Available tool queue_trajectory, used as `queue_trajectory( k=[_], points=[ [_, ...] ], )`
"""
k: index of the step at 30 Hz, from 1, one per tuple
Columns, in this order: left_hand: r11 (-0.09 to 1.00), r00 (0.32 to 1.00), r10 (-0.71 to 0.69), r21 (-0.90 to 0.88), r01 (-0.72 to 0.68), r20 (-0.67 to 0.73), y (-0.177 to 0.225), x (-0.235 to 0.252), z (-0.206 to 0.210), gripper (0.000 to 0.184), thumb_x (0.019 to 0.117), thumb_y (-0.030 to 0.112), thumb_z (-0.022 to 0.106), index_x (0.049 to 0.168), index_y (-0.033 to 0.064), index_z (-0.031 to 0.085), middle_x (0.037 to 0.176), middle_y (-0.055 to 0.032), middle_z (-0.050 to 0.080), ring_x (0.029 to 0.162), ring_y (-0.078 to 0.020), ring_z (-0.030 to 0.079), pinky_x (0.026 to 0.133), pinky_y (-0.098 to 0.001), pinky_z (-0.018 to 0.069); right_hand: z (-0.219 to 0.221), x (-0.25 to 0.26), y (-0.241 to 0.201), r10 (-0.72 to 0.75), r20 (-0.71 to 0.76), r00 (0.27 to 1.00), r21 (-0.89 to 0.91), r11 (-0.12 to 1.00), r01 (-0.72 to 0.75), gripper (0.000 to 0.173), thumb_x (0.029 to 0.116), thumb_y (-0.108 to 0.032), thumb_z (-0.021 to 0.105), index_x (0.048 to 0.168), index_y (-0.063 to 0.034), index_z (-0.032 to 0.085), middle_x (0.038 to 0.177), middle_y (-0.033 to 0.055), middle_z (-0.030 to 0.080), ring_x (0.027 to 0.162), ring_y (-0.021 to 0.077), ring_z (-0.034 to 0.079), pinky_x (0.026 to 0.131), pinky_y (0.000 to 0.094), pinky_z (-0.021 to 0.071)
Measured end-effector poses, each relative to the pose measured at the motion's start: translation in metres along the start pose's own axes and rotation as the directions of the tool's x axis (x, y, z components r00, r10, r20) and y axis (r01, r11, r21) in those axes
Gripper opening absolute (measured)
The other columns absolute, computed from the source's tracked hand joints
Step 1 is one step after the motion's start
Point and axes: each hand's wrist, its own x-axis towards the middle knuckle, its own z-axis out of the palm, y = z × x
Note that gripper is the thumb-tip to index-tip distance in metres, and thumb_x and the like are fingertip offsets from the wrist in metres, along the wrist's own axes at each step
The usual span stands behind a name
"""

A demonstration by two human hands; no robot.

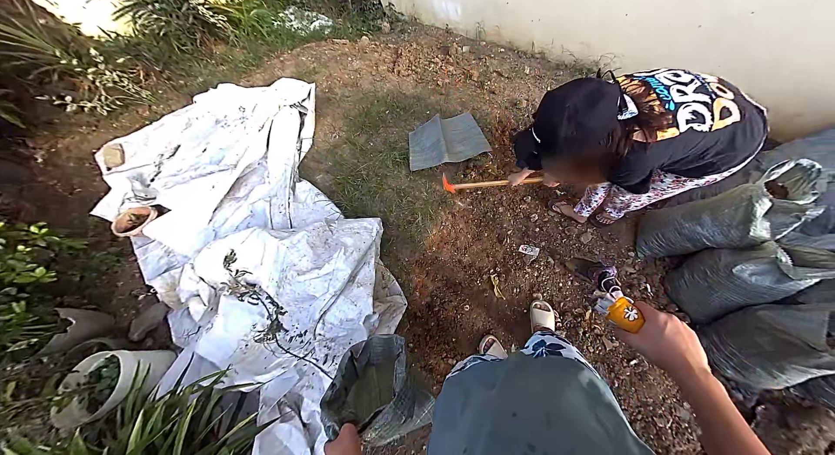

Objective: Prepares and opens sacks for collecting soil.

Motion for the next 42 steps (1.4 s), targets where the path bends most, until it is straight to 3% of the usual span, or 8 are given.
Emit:
queue_trajectory(
  k=[3,11,17,20,27,31,36,42],
  points=[
    [1.000,1.000,0.016,0.002,-0.016,0.005,-0.013,0.022,0.017,0.061,0.0893,0.021,0.063,0.145,-0.0008,0.047,0.128,-0.0285,0.062,0.111,-0.0413,0.064,0.085,-0.0608,0.0548,-0.002,0.000,0.005,0.016,0.009,1.000,0.003,1.000,-0.016,0.060,0.0756,-0.046,0.082,0.125,-0.0154,0.067,0.105,0.0187,0.074,0.103,0.0400,0.070,0.085,0.0637,0.0537],
    [0.999,0.999,0.045,-0.031,-0.044,0.017,-0.003,0.011,0.027,0.061,0.0907,0.019,0.062,0.145,-0.0019,0.047,0.129,-0.0310,0.061,0.112,-0.0439,0.064,0.085,-0.0617,0.0544,-0.002,0.000,-0.004,-0.011,0.032,0.999,-0.019,1.000,0.011,0.055,0.0791,-0.047,0.081,0.120,-0.0137,0.068,0.103,0.0177,0.074,0.102,0.0387,0.070,0.085,0.0618,0.0539],
    [0.993,1.000,-0.012,-0.116,0.009,-0.026,-0.005,0.009,0.033,0.057,0.0928,0.022,0.059,0.143,-0.0034,0.048,0.128,-0.0313,0.060,0.109,-0.0432,0.063,0.084,-0.0606,0.0543,-0.007,0.002,-0.006,-0.021,0.014,1.000,-0.017,1.000,0.021,0.054,0.0788,-0.045,0.081,0.120,-0.0135,0.068,0.102,0.0181,0.073,0.102,0.0385,0.071,0.084,0.0616,0.0541],
    [0.987,0.999,-0.049,-0.155,0.046,-0.019,-0.001,-0.004,0.029,0.057,0.0945,0.021,0.059,0.144,-0.0051,0.046,0.132,-0.0321,0.057,0.114,-0.0443,0.061,0.087,-0.0613,0.0537,-0.011,0.004,-0.003,-0.032,-0.008,0.999,-0.002,1.000,0.032,0.051,0.0789,-0.044,0.083,0.116,-0.0127,0.069,0.101,0.0188,0.073,0.100,0.0396,0.070,0.083,0.0628,0.0537],
    [0.981,0.996,-0.087,-0.170,0.090,0.021,-0.014,-0.007,0.031,0.051,0.0963,0.020,0.056,0.140,-0.0053,0.049,0.128,-0.0294,0.058,0.103,-0.0386,0.062,0.079,-0.0556,0.0548,-0.015,0.015,-0.005,-0.040,-0.065,0.997,0.024,0.999,0.041,0.047,0.0788,-0.040,0.085,0.112,-0.0109,0.071,0.097,0.0200,0.073,0.095,0.0418,0.071,0.078,0.0648,0.0532],
    [0.979,0.995,-0.094,-0.177,0.099,0.035,-0.015,-0.015,0.028,0.046,0.0961,0.019,0.055,0.135,-0.0048,0.052,0.119,-0.0270,0.060,0.091,-0.0350,0.062,0.072,-0.0523,0.0538,-0.012,0.021,-0.007,-0.050,-0.064,0.997,0.018,0.999,0.051,0.046,0.0790,-0.043,0.084,0.109,-0.0108,0.070,0.095,0.0189,0.073,0.093,0.0413,0.071,0.075,0.0642,0.0538],
    [0.976,0.995,-0.100,-0.194,0.102,0.021,-0.014,-0.015,0.027,0.052,0.0958,0.019,0.055,0.142,-0.0039,0.046,0.127,-0.0298,0.057,0.098,-0.0384,0.062,0.075,-0.0547,0.0546,-0.009,0.015,-0.014,-0.060,-0.044,0.997,0.003,0.998,0.060,0.049,0.0788,-0.043,0.084,0.112,-0.0101,0.069,0.096,0.0193,0.073,0.095,0.0407,0.071,0.078,0.0632,0.0543],
    [0.988,0.997,-0.079,-0.130,0.080,0.017,-0.016,-0.014,0.019,0.050,0.0965,0.021,0.055,0.140,-0.0045,0.049,0.123,-0.0284,0.059,0.096,-0.0362,0.062,0.075,-0.0535,0.0539,-0.003,0.006,-0.019,-0.064,-0.030,0.998,0.003,0.998,0.064,0.046,0.0804,-0.042,0.082,0.110,-0.0097,0.068,0.095,0.0187,0.073,0.094,0.0402,0.071,0.077,0.0620,0.0545]
  ],
)
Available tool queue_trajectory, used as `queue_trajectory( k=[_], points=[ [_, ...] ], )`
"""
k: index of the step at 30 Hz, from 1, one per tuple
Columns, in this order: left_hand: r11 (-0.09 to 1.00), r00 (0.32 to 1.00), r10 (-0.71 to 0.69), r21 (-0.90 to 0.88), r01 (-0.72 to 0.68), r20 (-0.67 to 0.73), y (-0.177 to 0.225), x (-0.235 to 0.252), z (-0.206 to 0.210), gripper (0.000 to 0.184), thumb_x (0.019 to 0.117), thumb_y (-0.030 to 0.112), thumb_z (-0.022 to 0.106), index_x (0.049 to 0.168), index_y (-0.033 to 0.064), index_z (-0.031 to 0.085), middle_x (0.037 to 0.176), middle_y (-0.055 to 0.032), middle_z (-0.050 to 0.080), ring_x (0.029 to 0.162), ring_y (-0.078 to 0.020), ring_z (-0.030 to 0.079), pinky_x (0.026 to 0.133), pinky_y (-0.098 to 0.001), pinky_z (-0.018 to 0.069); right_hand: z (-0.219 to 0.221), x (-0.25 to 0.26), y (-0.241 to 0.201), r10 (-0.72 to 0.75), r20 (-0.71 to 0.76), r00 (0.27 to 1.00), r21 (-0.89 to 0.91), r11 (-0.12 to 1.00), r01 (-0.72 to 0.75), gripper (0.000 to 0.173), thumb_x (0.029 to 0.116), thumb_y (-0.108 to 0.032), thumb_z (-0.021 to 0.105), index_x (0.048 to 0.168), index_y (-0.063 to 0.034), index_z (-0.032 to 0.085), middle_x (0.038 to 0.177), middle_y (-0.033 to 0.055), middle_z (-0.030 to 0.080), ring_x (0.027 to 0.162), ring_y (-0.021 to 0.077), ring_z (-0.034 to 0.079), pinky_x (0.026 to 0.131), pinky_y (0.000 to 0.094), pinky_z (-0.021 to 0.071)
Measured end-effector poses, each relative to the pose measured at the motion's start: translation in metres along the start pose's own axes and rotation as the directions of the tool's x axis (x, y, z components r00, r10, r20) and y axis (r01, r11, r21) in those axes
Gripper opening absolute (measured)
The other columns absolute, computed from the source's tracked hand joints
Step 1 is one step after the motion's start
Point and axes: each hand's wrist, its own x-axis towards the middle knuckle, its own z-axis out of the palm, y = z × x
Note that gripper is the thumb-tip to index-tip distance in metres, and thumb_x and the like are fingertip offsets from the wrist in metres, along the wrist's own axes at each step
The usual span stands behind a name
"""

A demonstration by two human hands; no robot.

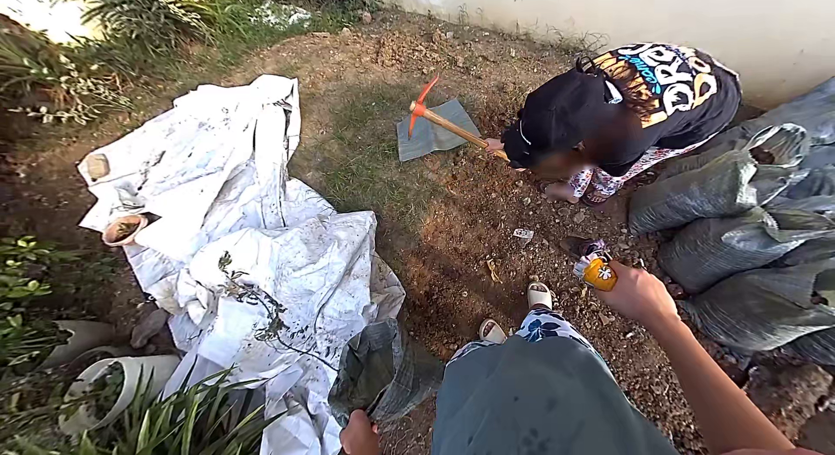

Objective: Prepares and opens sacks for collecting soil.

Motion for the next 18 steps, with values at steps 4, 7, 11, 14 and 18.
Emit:
queue_trajectory(
  k=[4,7,11,14,18],
  points=[
    [1.000,1.000,-0.002,0.004,0.002,0.014,0.002,-0.001,0.002,0.050,0.0962,0.021,0.055,0.139,-0.0040,0.049,0.121,-0.0278,0.060,0.093,-0.0354,0.062,0.074,-0.0526,0.0540,0.000,-0.004,0.009,0.007,-0.015,1.000,0.021,1.000,-0.007,0.048,0.0787,-0.042,0.083,0.112,-0.0108,0.069,0.095,0.0185,0.073,0.094,0.0401,0.071,0.077,0.0626,0.0541],
    [0.997,0.999,-0.015,-0.073,0.018,0.036,0.004,-0.002,0.003,0.045,0.0976,0.020,0.056,0.135,-0.0038,0.050,0.112,-0.0254,0.059,0.081,-0.0312,0.058,0.065,-0.0482,0.0521,0.000,-0.008,0.020,0.032,-0.026,0.999,0.033,0.999,-0.031,0.049,0.0783,-0.042,0.084,0.113,-0.0111,0.069,0.095,0.0197,0.073,0.094,0.0418,0.070,0.077,0.0644,0.0533],
    [0.991,0.998,0.004,-0.134,0.005,0.062,0.018,-0.001,-0.002,0.045,0.0984,0.021,0.056,0.136,-0.0020,0.049,0.111,-0.0234,0.056,0.079,-0.0285,0.055,0.063,-0.0452,0.0502,-0.002,-0.008,0.033,0.055,-0.060,0.997,0.066,0.997,-0.051,0.051,0.0776,-0.041,0.086,0.116,-0.0107,0.069,0.094,0.0215,0.073,0.092,0.0438,0.070,0.075,0.0662,0.0527],
    [0.992,0.996,0.038,-0.126,-0.027,0.080,0.044,0.001,0.004,0.046,0.0980,0.020,0.058,0.137,-0.0030,0.049,0.112,-0.0242,0.058,0.081,-0.0290,0.056,0.065,-0.0456,0.0512,-0.007,-0.003,0.038,0.073,-0.054,0.996,0.070,0.995,-0.069,0.054,0.0771,-0.042,0.086,0.118,-0.0110,0.069,0.096,0.0212,0.073,0.094,0.0433,0.070,0.077,0.0661,0.0528],
    [0.992,0.987,0.095,-0.094,-0.084,0.128,0.096,-0.014,0.031,0.046,0.0976,0.018,0.061,0.136,-0.0048,0.050,0.114,-0.0269,0.059,0.082,-0.0312,0.059,0.067,-0.0465,0.0532,-0.013,0.005,0.035,0.074,-0.027,0.997,0.043,0.996,-0.072,0.052,0.0784,-0.043,0.083,0.118,-0.0124,0.069,0.097,0.0194,0.073,0.095,0.0411,0.071,0.079,0.0638,0.0534]
  ],
)
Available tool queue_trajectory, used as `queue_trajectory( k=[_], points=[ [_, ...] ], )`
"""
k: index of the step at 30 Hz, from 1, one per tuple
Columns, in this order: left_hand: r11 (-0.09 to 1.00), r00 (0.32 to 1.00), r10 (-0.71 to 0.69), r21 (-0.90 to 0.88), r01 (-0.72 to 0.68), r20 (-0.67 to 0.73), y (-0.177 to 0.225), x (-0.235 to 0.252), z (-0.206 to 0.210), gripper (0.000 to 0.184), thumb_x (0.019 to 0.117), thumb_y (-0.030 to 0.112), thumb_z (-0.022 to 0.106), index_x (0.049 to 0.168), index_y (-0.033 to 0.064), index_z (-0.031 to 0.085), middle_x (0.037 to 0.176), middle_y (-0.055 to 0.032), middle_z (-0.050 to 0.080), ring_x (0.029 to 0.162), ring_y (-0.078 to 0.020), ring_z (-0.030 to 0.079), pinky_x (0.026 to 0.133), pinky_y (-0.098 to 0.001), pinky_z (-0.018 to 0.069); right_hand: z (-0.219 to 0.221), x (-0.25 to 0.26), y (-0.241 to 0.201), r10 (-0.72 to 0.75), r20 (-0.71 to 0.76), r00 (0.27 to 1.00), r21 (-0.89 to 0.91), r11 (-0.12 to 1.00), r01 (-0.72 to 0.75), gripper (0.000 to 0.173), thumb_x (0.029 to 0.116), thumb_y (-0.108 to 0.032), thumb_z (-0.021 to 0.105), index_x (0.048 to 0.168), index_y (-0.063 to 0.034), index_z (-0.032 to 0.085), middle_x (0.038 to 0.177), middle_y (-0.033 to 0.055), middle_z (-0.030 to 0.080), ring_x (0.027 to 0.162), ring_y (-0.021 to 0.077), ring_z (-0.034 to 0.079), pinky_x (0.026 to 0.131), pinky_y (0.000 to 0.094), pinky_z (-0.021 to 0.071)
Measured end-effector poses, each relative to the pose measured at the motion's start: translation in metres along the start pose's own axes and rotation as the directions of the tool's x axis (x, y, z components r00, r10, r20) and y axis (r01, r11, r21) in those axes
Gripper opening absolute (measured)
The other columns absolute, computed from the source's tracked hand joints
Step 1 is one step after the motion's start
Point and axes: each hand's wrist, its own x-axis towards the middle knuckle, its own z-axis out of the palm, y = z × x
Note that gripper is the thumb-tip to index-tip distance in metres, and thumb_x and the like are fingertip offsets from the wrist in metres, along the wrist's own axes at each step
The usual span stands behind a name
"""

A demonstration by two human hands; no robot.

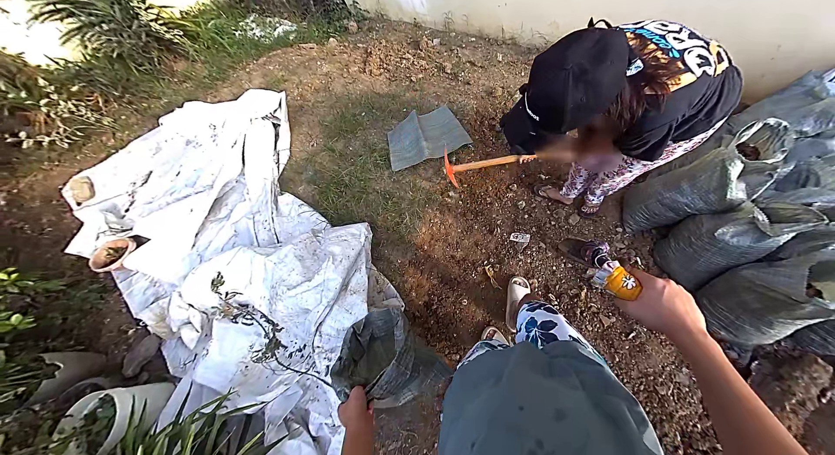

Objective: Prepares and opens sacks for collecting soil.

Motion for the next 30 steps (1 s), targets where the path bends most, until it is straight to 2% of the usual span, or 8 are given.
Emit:
queue_trajectory(
  k=[3,7,10,14,20,23,28,30],
  points=[
    [0.997,0.997,0.071,0.020,-0.072,0.022,0.036,-0.006,0.027,0.046,0.0968,0.017,0.062,0.135,-0.0043,0.051,0.111,-0.0269,0.060,0.080,-0.0319,0.061,0.066,-0.0470,0.0540,-0.008,0.010,-0.006,0.004,0.008,1.000,0.015,1.000,-0.004,0.050,0.0782,-0.042,0.083,0.116,-0.0127,0.070,0.097,0.0199,0.073,0.096,0.0413,0.071,0.079,0.0642,0.0530],
    [0.987,0.990,0.136,0.082,-0.140,0.043,0.071,-0.008,0.057,0.049,0.0959,0.017,0.065,0.139,-0.0037,0.051,0.117,-0.0298,0.061,0.087,-0.0367,0.064,0.071,-0.0511,0.0561,-0.027,0.031,-0.010,0.029,-0.015,0.999,0.026,0.999,-0.029,0.050,0.0770,-0.041,0.086,0.114,-0.0113,0.071,0.095,0.0216,0.073,0.094,0.0435,0.070,0.077,0.0659,0.0524],
    [0.983,0.987,0.147,0.098,-0.153,0.066,0.094,-0.013,0.072,0.049,0.0969,0.015,0.064,0.140,-0.0032,0.050,0.121,-0.0306,0.061,0.092,-0.0387,0.065,0.075,-0.0525,0.0566,-0.043,0.054,-0.012,0.018,-0.051,0.999,0.018,1.000,-0.017,0.044,0.0766,-0.038,0.087,0.106,-0.0102,0.069,0.090,0.0221,0.071,0.089,0.0447,0.070,0.072,0.0656,0.0519],
    [0.975,0.983,0.163,0.138,-0.173,0.079,0.122,-0.015,0.090,0.043,0.0968,0.013,0.063,0.135,-0.0045,0.052,0.112,-0.0288,0.062,0.082,-0.0347,0.063,0.068,-0.0495,0.0547,-0.063,0.086,-0.007,0.036,-0.048,0.998,0.033,0.999,-0.034,0.049,0.0742,-0.039,0.090,0.109,-0.0114,0.070,0.091,0.0214,0.072,0.090,0.0443,0.070,0.073,0.0665,0.0526],
    [0.958,0.989,0.143,0.246,-0.147,0.032,0.147,-0.007,0.091,0.049,0.0966,0.015,0.063,0.140,-0.0039,0.050,0.118,-0.0306,0.060,0.088,-0.0374,0.064,0.071,-0.0513,0.0560,-0.079,0.109,0.011,0.032,-0.062,0.998,0.056,0.998,-0.028,0.053,0.0709,-0.038,0.092,0.113,-0.0143,0.070,0.088,0.0195,0.072,0.086,0.0427,0.070,0.070,0.0662,0.0523],
    [0.959,0.994,0.111,0.260,-0.112,0.018,0.148,-0.008,0.091,0.048,0.0972,0.013,0.060,0.141,-0.0041,0.048,0.114,-0.0292,0.060,0.081,-0.0339,0.061,0.066,-0.0484,0.0540,-0.082,0.115,0.019,0.061,-0.082,0.995,0.080,0.995,-0.054,0.054,0.0697,-0.038,0.094,0.112,-0.0143,0.071,0.086,0.0202,0.071,0.085,0.0437,0.070,0.068,0.0668,0.0516],
    [0.940,0.993,0.107,0.318,-0.120,0.058,0.158,-0.019,0.096,0.041,0.0967,0.013,0.057,0.132,-0.0062,0.050,0.097,-0.0215,0.058,0.067,-0.0245,0.054,0.057,-0.0417,0.0491,-0.085,0.110,0.042,0.122,-0.088,0.989,0.114,0.987,-0.111,0.053,0.0692,-0.032,0.095,0.112,-0.0119,0.070,0.085,0.0214,0.070,0.085,0.0451,0.069,0.069,0.0673,0.0509],
    [0.934,0.992,0.109,0.335,-0.126,0.070,0.168,-0.025,0.101,0.039,0.0965,0.013,0.057,0.130,-0.0058,0.051,0.096,-0.0208,0.058,0.068,-0.0247,0.054,0.059,-0.0425,0.0495,-0.085,0.106,0.052,0.129,-0.093,0.987,0.132,0.984,-0.116,0.051,0.0693,-0.030,0.094,0.110,-0.0116,0.070,0.083,0.0206,0.070,0.084,0.0444,0.069,0.069,0.0673,0.0503]
  ],
)
